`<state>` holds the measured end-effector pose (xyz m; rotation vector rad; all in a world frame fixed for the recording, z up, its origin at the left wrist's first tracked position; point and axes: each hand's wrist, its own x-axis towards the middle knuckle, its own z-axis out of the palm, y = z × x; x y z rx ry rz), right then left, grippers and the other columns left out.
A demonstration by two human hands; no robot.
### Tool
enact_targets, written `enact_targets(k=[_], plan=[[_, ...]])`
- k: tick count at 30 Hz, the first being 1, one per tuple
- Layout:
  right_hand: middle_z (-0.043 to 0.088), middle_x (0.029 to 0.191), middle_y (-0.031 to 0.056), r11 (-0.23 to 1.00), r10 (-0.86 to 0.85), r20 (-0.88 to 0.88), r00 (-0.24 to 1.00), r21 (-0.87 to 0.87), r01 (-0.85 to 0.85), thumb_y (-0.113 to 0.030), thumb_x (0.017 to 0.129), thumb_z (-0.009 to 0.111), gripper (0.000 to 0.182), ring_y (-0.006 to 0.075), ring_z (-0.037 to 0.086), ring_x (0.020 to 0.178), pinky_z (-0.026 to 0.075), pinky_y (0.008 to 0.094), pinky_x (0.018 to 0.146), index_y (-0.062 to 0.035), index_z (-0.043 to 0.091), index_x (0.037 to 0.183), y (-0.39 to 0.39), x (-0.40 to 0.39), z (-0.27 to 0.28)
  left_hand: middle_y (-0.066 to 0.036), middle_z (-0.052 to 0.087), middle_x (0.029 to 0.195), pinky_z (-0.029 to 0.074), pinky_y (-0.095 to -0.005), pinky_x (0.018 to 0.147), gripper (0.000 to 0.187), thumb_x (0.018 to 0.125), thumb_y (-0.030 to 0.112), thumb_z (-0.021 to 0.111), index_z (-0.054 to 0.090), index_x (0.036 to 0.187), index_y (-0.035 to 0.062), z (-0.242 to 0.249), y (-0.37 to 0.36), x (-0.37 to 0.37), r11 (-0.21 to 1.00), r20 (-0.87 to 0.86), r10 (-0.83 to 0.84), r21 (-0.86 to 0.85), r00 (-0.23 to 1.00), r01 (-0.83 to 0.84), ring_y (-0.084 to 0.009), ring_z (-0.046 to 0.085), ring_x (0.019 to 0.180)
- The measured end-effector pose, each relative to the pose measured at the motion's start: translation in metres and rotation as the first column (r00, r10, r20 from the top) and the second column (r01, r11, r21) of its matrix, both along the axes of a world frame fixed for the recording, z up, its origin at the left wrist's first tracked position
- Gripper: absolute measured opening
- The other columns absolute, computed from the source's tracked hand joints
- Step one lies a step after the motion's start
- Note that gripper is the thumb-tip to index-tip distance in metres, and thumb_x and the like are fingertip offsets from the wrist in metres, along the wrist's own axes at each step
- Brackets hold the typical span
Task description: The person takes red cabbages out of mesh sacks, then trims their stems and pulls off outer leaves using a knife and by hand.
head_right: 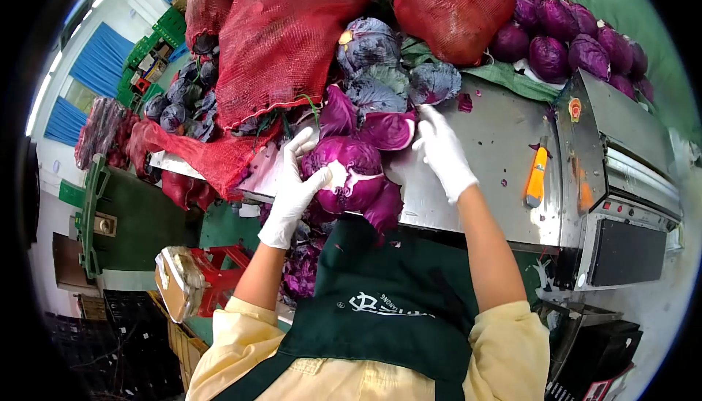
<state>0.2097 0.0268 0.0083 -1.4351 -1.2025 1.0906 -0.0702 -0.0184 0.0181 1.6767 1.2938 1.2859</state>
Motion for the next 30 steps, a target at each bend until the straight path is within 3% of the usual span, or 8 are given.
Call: enact_targets(k=[3,5,8,12,15,16,20,30], plan=[[0.068,0.094,0.0071,0.999,0.001,-0.297,0.955,-0.051,-0.017,-0.034,0.106,0.041,0.049,0.0074,0.052,0.053,0.04,0.0197,0.046,-0.0081,0.041,0.148,-0.047,-0.005,-0.01,-0.012,0.048,0.143,0.033,-0.0367,0.113,0.07,0.08,0.012,0.077,0.045,0.142,0.0021,0.002,0.009,-0.009,1.0,-0.347,-0.003,-0.028,0.938,-0.007,-0.0226,0.046,0.13],[0.068,0.097,0.0074,0.985,-0.014,-0.421,0.907,-0.16,-0.059,-0.039,0.107,0.04,0.054,0.0082,0.051,0.05,0.038,0.0186,0.042,-0.0034,0.04,0.148,-0.085,-0.042,-0.02,-0.014,0.051,0.141,0.032,-0.0368,0.114,0.064,0.082,0.01,0.074,0.048,0.14,0.0014,-0.005,0.014,-0.003,0.974,0.174,-0.013,-0.219,0.985,0.051,-0.0224,0.045,0.132],[0.063,0.085,0.0025,0.957,0.017,-0.509,0.861,-0.241,-0.162,-0.047,0.105,0.041,0.062,0.0084,0.051,0.049,0.042,0.0222,0.045,-0.0018,0.04,0.148,-0.097,-0.075,-0.014,-0.015,0.053,0.138,0.032,-0.0371,0.115,0.065,0.082,0.01,0.075,0.047,0.14,0.0008,0.002,0.007,0.007,0.985,0.09,-0.004,-0.172,0.996,0.02,-0.0236,0.045,0.133],[0.057,0.076,0.0014,0.992,0.127,-0.278,0.952,0.041,-0.12,-0.047,0.105,0.04,0.049,0.0082,0.049,0.049,0.043,0.024,0.048,-0.0138,0.06,0.135,-0.048,-0.059,0.006,-0.016,0.039,0.149,0.032,-0.0395,0.115,0.083,0.082,0.007,0.073,0.029,0.153,0.0027,0.003,-0.018,0.039,0.997,0.403,0.024,-0.081,0.915,0.01,-0.0258,0.042,0.135],[0.066,0.113,0.0193,0.974,0.079,0.44,0.895,0.155,-0.163,-0.038,0.102,0.044,0.04,0.0396,0.064,0.099,0.05,0.0435,0.087,-0.0124,0.065,0.125,-0.008,-0.039,0.027,-0.021,0.035,0.148,0.033,-0.0414,0.114,0.094,0.08,0.014,0.078,0.024,0.156,0.0079,-0.006,-0.029,0.044,0.99,0.189,-0.022,-0.133,0.982,0.048,-0.0281,0.042,0.133],[0.067,0.114,0.0188,0.856,0.072,0.453,0.888,0.429,-0.288,-0.042,0.102,0.044,0.04,0.0382,0.065,0.102,0.051,0.0426,0.087,-0.0153,0.066,0.122,0.007,-0.034,0.015,-0.022,0.035,0.148,0.033,-0.0416,0.113,0.097,0.078,0.017,0.08,0.023,0.156,0.0076,0.002,-0.032,0.045,0.967,0.15,-0.061,-0.237,0.987,0.096,-0.0292,0.041,0.134],[0.067,0.118,0.0152,0.945,0.16,0.438,0.885,0.193,-0.266,-0.043,0.1,0.047,0.041,0.0367,0.063,0.107,0.05,0.0434,0.089,-0.0158,0.065,0.126,0.025,-0.015,-0.012,-0.031,0.032,0.148,0.029,-0.0456,0.116,0.114,0.063,0.034,0.088,0.027,0.154,0.0046,0.025,-0.008,0.05,0.964,-0.425,0.131,0.266,0.896,-0.014,-0.0416,0.031,0.141],[0.072,0.087,0.0139,0.967,-0.098,0.528,0.844,0.251,-0.045,-0.034,0.103,0.043,0.039,0.0358,0.067,0.07,0.053,0.0468,0.067,-0.0212,0.059,0.136,-0.053,-0.043,0.014,-0.02,0.04,0.147,0.031,-0.0446,0.115,0.102,0.068,0.029,0.085,0.032,0.152,0.005,-0.005,0.022,0.063,0.989,-0.254,0.029,0.146,0.967,0.008,-0.0367,0.038,0.136]])
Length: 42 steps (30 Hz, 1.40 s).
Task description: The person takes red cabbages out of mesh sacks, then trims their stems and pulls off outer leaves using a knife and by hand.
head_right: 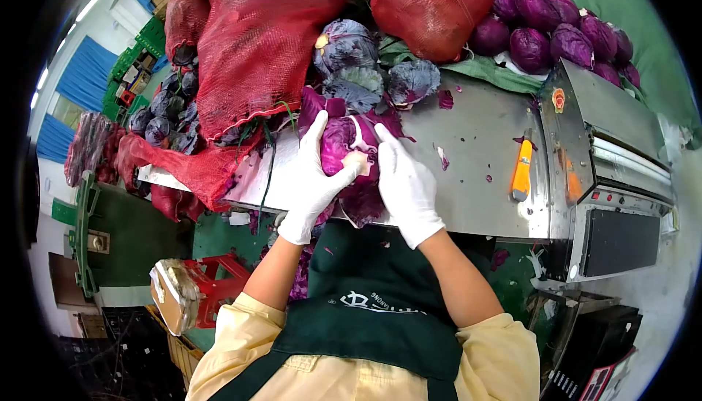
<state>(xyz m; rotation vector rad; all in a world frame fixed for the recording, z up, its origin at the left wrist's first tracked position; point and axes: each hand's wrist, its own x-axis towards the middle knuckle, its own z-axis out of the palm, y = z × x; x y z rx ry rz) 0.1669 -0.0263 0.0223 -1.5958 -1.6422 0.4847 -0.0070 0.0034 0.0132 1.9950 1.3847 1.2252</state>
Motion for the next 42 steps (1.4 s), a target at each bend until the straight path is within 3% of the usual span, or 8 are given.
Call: enact_targets(k=[9,16,18,23,28,30,33,42], plan=[[0.069,0.075,0.0123,0.995,-0.094,0.244,0.965,0.044,0.086,-0.036,0.101,0.05,0.042,0.0345,0.065,0.061,0.051,0.0455,0.057,-0.0253,0.054,0.141,-0.002,-0.01,-0.007,-0.019,0.043,0.146,0.031,-0.0446,0.114,0.104,0.067,0.033,0.086,0.033,0.151,0.0027,0.002,-0.006,0.01,0.994,-0.099,0.074,0.088,0.992,-0.066,-0.0367,0.037,0.137],[0.071,0.083,0.0176,0.999,-0.038,-0.001,0.999,0.016,0.038,-0.045,0.101,0.046,0.04,0.0353,0.069,0.075,0.052,0.0465,0.067,-0.0253,0.059,0.133,0.035,0.02,-0.009,-0.019,0.044,0.146,0.031,-0.045,0.114,0.104,0.067,0.033,0.087,0.033,0.15,0.0015,0.001,-0.012,0.011,0.987,-0.122,0.08,0.152,0.989,-0.061,-0.0364,0.036,0.137],[0.072,0.089,0.0165,0.966,0.003,0.012,1.0,0.258,-0.006,-0.045,0.099,0.052,0.042,0.0348,0.069,0.074,0.052,0.0469,0.068,-0.021,0.059,0.132,0.029,0.005,-0.007,-0.019,0.043,0.146,0.031,-0.045,0.114,0.104,0.067,0.033,0.087,0.033,0.151,0.0015,0.001,-0.009,0.01,0.989,-0.113,0.074,0.133,0.991,-0.059,-0.0364,0.036,0.137],[0.069,0.076,0.01,0.96,-0.129,0.209,0.97,0.272,0.069,-0.035,0.094,0.06,0.022,0.0333,0.068,0.068,0.053,0.0444,0.061,-0.0136,0.063,0.092,0.069,0.017,-0.029,-0.019,0.043,0.146,0.032,-0.0449,0.114,0.105,0.067,0.033,0.087,0.033,0.151,0.0031,0.0,-0.012,0.01,0.99,-0.098,0.084,0.117,0.992,-0.072,-0.0361,0.036,0.137],[0.07,0.087,0.0161,0.984,-0.164,0.326,0.931,-0.007,0.175,-0.037,0.097,0.051,0.028,0.0373,0.068,0.08,0.053,0.048,0.072,-0.0129,0.065,0.096,0.109,0.062,-0.05,-0.019,0.044,0.145,0.032,-0.0453,0.114,0.104,0.065,0.031,0.088,0.035,0.15,0.0026,0.0,-0.017,0.008,0.988,-0.093,0.079,0.142,0.993,-0.066,-0.0374,0.037,0.137],[0.07,0.096,0.0161,0.99,-0.117,0.158,0.981,-0.064,0.128,-0.042,0.094,0.055,0.035,0.0366,0.068,0.089,0.052,0.047,0.079,-0.0148,0.065,0.113,0.103,0.08,-0.056,-0.019,0.044,0.145,0.032,-0.046,0.114,0.104,0.065,0.03,0.088,0.035,0.149,0.0006,0.0,-0.018,0.004,0.979,-0.133,0.025,0.206,0.991,0.003,-0.0377,0.038,0.137],[0.047,0.144,0.0206,0.995,0.087,-0.06,0.994,-0.051,-0.091,-0.048,0.088,0.068,0.084,0.04,0.05,0.128,0.043,0.0451,0.104,-0.0227,0.026,0.156,0.051,0.055,0.006,-0.021,0.044,0.144,0.032,-0.0476,0.113,0.103,0.065,0.029,0.088,0.036,0.149,0.0017,0.004,-0.016,0.011,0.986,-0.111,0.053,0.163,0.992,-0.035,-0.0395,0.039,0.135],[0.067,0.115,0.0143,0.959,0.275,0.053,0.96,-0.086,-0.269,-0.042,0.093,0.056,0.049,0.0324,0.065,0.105,0.05,0.0416,0.093,-0.0108,0.061,0.13,0.039,0.04,0.013,-0.024,0.047,0.139,0.035,-0.0495,0.111,0.102,0.065,0.037,0.087,0.039,0.148,0.0036,0.008,-0.021,0.014,0.985,-0.198,0.097,0.158,0.975,-0.066,-0.0415,0.042,0.134]])
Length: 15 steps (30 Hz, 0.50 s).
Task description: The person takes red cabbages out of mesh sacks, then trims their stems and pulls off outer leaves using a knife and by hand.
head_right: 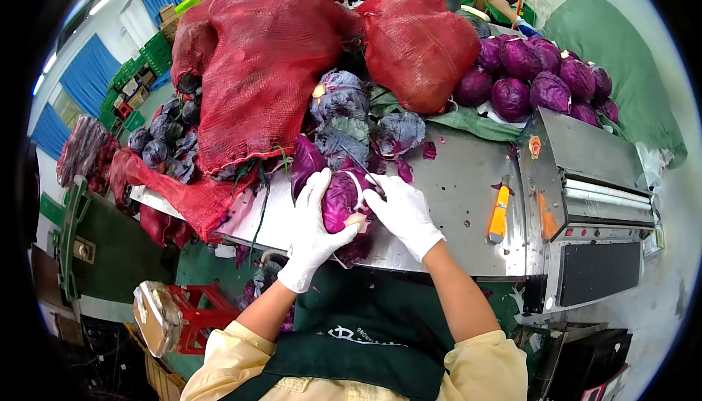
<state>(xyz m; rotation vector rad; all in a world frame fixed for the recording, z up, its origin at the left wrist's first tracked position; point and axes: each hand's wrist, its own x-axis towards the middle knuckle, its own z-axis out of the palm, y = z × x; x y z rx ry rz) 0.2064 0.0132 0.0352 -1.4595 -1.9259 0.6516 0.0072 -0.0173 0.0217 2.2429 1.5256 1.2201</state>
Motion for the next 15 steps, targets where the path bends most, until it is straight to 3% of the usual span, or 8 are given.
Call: enact_targets(k=[2,5,7,8,10,11,12,15], plan=[[0.066,0.116,0.0152,0.998,-0.01,0.001,1.0,-0.061,0.01,-0.043,0.091,0.058,0.05,0.0332,0.065,0.102,0.051,0.0429,0.09,-0.0106,0.061,0.13,-0.005,-0.005,0.009,-0.024,0.046,0.14,0.036,-0.0499,0.11,0.101,0.065,0.039,0.086,0.039,0.148,0.0034,0.0,0.0,0.001,1.0,-0.01,0.013,0.015,1.0,-0.012,-0.0423,0.042,0.134],[0.069,0.107,0.0147,0.995,-0.095,0.065,0.993,0.035,0.093,-0.044,0.088,0.059,0.048,0.0337,0.066,0.098,0.051,0.0437,0.087,-0.0106,0.065,0.123,-0.008,-0.008,0.015,-0.021,0.044,0.143,0.032,-0.0488,0.113,0.102,0.064,0.038,0.086,0.04,0.148,0.0056,0.005,-0.002,0.005,1.0,-0.054,0.003,-0.011,0.999,-0.004,-0.0398,0.039,0.136],[0.071,0.097,0.0149,0.985,-0.065,0.048,0.997,-0.159,0.072,-0.04,0.086,0.059,0.04,0.0345,0.067,0.094,0.052,0.0447,0.084,-0.0097,0.067,0.112,-0.004,-0.001,0.028,-0.021,0.044,0.145,0.029,-0.0475,0.115,0.103,0.062,0.037,0.088,0.041,0.148,0.0073,0.012,-0.004,0.009,0.999,-0.104,-0.026,-0.022,0.994,0.024,-0.0386,0.039,0.138],[0.071,0.097,0.0149,0.982,-0.082,0.051,0.995,-0.165,0.089,-0.04,0.086,0.059,0.04,0.0345,0.067,0.094,0.052,0.0447,0.084,-0.0097,0.067,0.112,-0.002,0.001,0.024,-0.021,0.044,0.145,0.029,-0.0475,0.115,0.103,0.062,0.037,0.088,0.041,0.148,0.0073,0.014,-0.004,0.01,0.999,-0.102,-0.044,-0.028,0.994,0.041,-0.0386,0.039,0.138],[0.071,0.091,0.0163,0.993,-0.115,0.255,0.96,0.01,0.116,-0.034,0.085,0.059,0.032,0.0359,0.068,0.089,0.052,0.0458,0.081,-0.0096,0.067,0.103,0.001,0.006,0.017,-0.021,0.045,0.144,0.03,-0.0481,0.114,0.102,0.062,0.038,0.088,0.042,0.147,0.0071,0.016,-0.004,0.01,0.997,-0.175,-0.073,0.003,0.982,0.075,-0.0392,0.04,0.137],[0.07,0.091,0.018,0.992,-0.107,0.276,0.955,-0.03,0.12,-0.031,0.084,0.059,0.027,0.037,0.068,0.087,0.052,0.0476,0.08,-0.0096,0.067,0.097,0.002,0.01,0.017,-0.022,0.045,0.144,0.03,-0.0487,0.115,0.102,0.062,0.039,0.088,0.042,0.147,0.007,0.016,-0.004,0.01,0.997,-0.185,-0.079,0.012,0.98,0.082,-0.0402,0.04,0.137],[0.069,0.085,0.0178,0.991,-0.129,0.232,0.964,0.012,0.13,-0.031,0.085,0.059,0.023,0.0377,0.068,0.084,0.052,0.0488,0.078,-0.0108,0.067,0.091,0.001,0.01,0.016,-0.019,0.045,0.144,0.032,-0.0488,0.111,0.099,0.064,0.043,0.084,0.042,0.148,0.0126,0.012,-0.002,0.008,0.996,-0.173,-0.08,0.034,0.982,0.087,-0.04,0.039,0.136],[0.069,0.082,0.0168,0.973,-0.219,0.311,0.925,0.139,0.184,-0.028,0.086,0.057,0.019,0.0384,0.067,0.081,0.052,0.0497,0.074,-0.0118,0.066,0.087,0.013,0.013,0.003,-0.019,0.045,0.145,0.033,-0.0482,0.112,0.098,0.064,0.044,0.084,0.043,0.147,0.0121,0.018,0.004,-0.002,0.986,-0.212,-0.164,-0.021,0.963,0.163,-0.0407,0.041,0.135]])
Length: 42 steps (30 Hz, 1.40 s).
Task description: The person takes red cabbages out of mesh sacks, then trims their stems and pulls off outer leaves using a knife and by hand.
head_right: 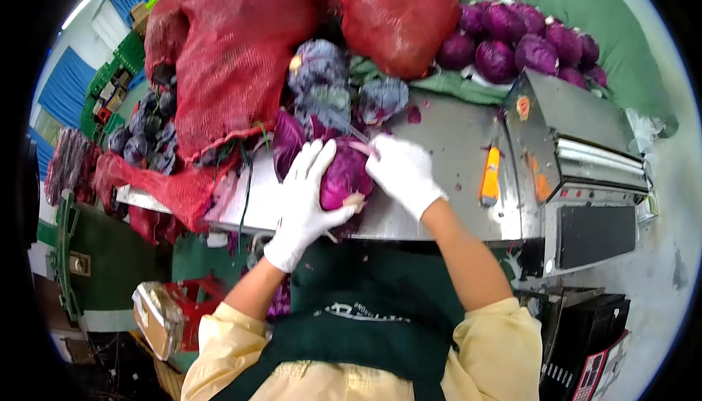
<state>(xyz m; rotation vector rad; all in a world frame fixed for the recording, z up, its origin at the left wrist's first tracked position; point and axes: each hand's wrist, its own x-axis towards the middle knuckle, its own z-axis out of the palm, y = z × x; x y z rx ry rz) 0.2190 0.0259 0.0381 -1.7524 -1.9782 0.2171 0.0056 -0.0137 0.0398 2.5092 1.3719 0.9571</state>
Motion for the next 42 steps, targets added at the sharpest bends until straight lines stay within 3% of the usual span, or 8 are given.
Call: enact_targets(k=[9,13,15,27,34,36,39,42], plan=[[0.068,0.105,0.0197,0.965,0.012,-0.103,0.995,-0.261,-0.038,-0.031,0.089,0.06,0.033,0.0393,0.064,0.096,0.049,0.0463,0.084,-0.0093,0.068,0.112,0.028,0.027,-0.051,-0.02,0.039,0.152,0.028,-0.0483,0.117,0.089,0.064,0.03,0.089,0.049,0.14,0.0085,-0.004,-0.031,-0.058,0.972,-0.061,-0.205,-0.132,0.977,0.195,-0.039,0.034,0.142],[0.067,0.108,0.0089,0.959,0.102,-0.332,0.938,0.283,-0.004,-0.029,0.087,0.066,0.036,0.0281,0.067,0.099,0.052,0.0374,0.084,-0.0174,0.066,0.122,-0.009,0.003,0.003,-0.019,0.04,0.144,0.029,-0.048,0.116,0.101,0.062,0.04,0.092,0.041,0.14,0.0026,-0.052,-0.047,-0.016,0.979,0.548,0.065,-0.197,0.834,0.053,-0.0376,0.037,0.138],[0.065,0.101,0.0057,0.963,0.269,-0.384,0.883,0.127,-0.238,-0.028,0.085,0.072,0.038,0.0243,0.067,0.095,0.052,0.0343,0.083,-0.0181,0.066,0.121,-0.026,-0.001,0.033,-0.017,0.046,0.135,0.035,-0.045,0.111,0.087,0.065,0.028,0.092,0.045,0.134,0.0025,-0.05,-0.044,0.014,0.975,0.556,0.223,-0.118,0.801,-0.189,-0.0336,0.044,0.13],[0.069,0.089,0.0086,0.882,0.441,0.177,0.88,0.095,-0.461,-0.033,0.087,0.062,0.024,0.0312,0.068,0.084,0.054,0.0437,0.073,-0.0132,0.069,0.097,-0.019,0.001,0.025,-0.013,0.06,0.126,0.041,-0.0473,0.106,0.063,0.066,0.022,0.086,0.059,0.122,0.0072,-0.041,-0.02,0.002,0.999,0.422,0.035,-0.023,0.906,-0.028,-0.0377,0.053,0.125],[0.066,0.083,0.0201,0.965,0.256,-0.181,0.949,-0.016,-0.263,-0.03,0.091,0.056,0.028,0.0379,0.064,0.08,0.049,0.0451,0.072,-0.0051,0.067,0.09,0.028,0.023,-0.031,-0.016,0.055,0.139,0.031,-0.0524,0.113,0.063,0.075,0.027,0.079,0.06,0.132,0.0093,-0.031,-0.038,-0.024,0.993,0.137,-0.106,0.059,0.985,0.098,-0.0381,0.043,0.136],[0.058,0.069,-0.0002,0.923,0.256,-0.459,0.85,-0.146,-0.357,-0.023,0.094,0.061,0.024,0.0148,0.053,0.063,0.043,0.0324,0.061,0.0,0.063,0.088,0.029,0.022,-0.039,-0.016,0.055,0.14,0.03,-0.0533,0.113,0.061,0.076,0.026,0.079,0.059,0.132,0.0087,-0.03,-0.044,-0.034,0.995,0.141,-0.093,0.045,0.986,0.087,-0.0382,0.043,0.137],[0.049,0.069,-0.0075,0.862,0.156,-0.711,0.686,-0.241,-0.446,-0.023,0.095,0.062,0.025,0.006,0.043,0.066,0.039,0.0275,0.059,0.0002,0.062,0.086,0.021,0.015,-0.037,-0.015,0.055,0.139,0.029,-0.0533,0.114,0.061,0.077,0.026,0.078,0.059,0.131,0.0071,-0.039,-0.046,-0.042,0.989,0.274,-0.138,-0.021,0.952,0.149,-0.0384,0.042,0.137],[0.061,0.084,0.0032,0.932,0.134,-0.597,0.791,-0.195,-0.305,-0.031,0.092,0.065,0.031,0.0142,0.057,0.077,0.047,0.0309,0.072,-0.0049,0.066,0.109,-0.002,0.007,-0.004,-0.015,0.056,0.133,0.031,-0.0473,0.113,0.067,0.073,0.025,0.08,0.058,0.133,0.0064,-0.038,-0.051,-0.036,0.997,0.318,-0.013,-0.067,0.948,0.036,-0.0364,0.044,0.132]])
